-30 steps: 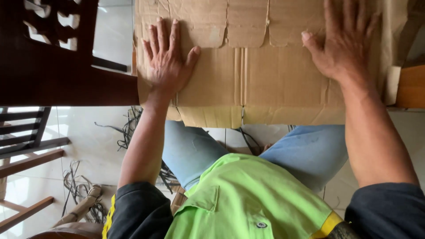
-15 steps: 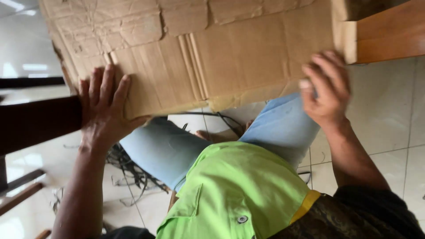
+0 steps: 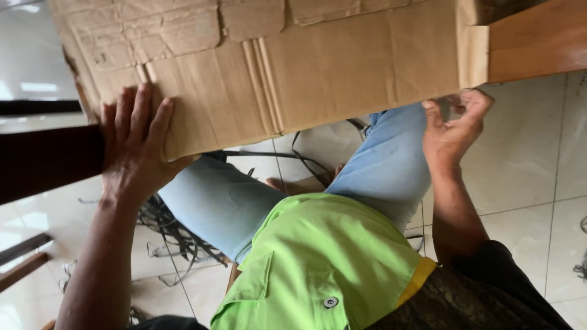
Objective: Wrapping a wooden chair seat with protective cardboard and securing it with plastic straps.
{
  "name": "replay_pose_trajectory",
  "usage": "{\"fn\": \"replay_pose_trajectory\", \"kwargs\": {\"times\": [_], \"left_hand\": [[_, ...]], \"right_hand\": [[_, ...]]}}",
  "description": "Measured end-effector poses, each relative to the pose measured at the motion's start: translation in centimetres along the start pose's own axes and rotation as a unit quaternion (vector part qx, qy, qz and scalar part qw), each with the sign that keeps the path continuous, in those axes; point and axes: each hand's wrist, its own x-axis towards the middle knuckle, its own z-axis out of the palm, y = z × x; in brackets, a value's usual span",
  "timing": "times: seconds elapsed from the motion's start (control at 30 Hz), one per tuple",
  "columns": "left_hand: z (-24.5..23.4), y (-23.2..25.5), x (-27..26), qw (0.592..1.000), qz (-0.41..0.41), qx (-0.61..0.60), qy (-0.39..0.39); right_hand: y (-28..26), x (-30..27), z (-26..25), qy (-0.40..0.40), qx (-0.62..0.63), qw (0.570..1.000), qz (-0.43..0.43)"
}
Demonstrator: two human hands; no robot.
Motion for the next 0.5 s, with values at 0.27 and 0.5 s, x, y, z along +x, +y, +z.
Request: {"fn": "replay_pose_trajectory", "kwargs": {"times": [0.27, 0.5], "left_hand": [[0.7, 2.9, 0.0, 0.999, -0.016, 0.012, -0.035], [1.4, 4.3, 1.7, 0.998, -0.008, 0.057, 0.019]], "right_hand": [[-4.3, 1.3, -2.1, 0.049, -0.079, 0.985, -0.146], [-6.8, 2.7, -1.0, -0.004, -0.189, 0.965, -0.180]]}}
